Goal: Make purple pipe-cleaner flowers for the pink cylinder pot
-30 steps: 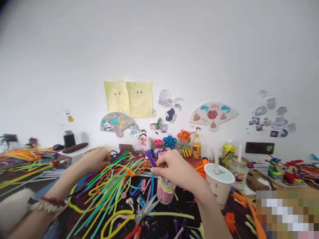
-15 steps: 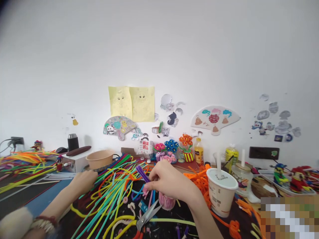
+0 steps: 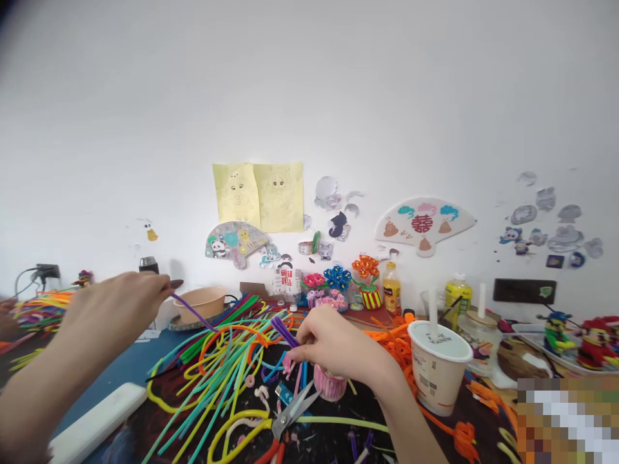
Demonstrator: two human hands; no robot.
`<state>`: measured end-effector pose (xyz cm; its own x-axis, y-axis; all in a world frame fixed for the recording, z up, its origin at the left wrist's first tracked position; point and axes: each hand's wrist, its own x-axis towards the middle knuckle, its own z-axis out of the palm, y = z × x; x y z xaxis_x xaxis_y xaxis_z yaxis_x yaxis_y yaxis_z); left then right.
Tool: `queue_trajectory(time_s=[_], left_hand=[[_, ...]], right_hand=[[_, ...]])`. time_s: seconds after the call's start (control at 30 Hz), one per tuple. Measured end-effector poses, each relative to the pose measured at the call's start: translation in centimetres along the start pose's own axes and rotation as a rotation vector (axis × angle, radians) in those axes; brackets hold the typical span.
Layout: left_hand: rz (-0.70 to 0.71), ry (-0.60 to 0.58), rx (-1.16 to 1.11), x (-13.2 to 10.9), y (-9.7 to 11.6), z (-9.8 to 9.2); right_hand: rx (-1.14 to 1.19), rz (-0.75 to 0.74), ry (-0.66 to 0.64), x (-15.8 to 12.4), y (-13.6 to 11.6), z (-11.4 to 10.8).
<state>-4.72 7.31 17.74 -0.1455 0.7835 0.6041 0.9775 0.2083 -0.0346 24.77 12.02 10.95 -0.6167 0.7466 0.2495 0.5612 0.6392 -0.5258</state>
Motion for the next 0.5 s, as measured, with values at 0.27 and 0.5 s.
queue_trajectory(time_s=[0.27,0.5], left_hand=[[-0.124,0.406,0.245,-2.8,4.4,-6.2],[-0.032,0.385,-0.331,-1.5,7.3,-4.1]], right_hand=[[0.056,0.004,0.099,-0.1,-0.2,-0.6],[0.575,0.024,0.532,0.2,0.5,-1.9]])
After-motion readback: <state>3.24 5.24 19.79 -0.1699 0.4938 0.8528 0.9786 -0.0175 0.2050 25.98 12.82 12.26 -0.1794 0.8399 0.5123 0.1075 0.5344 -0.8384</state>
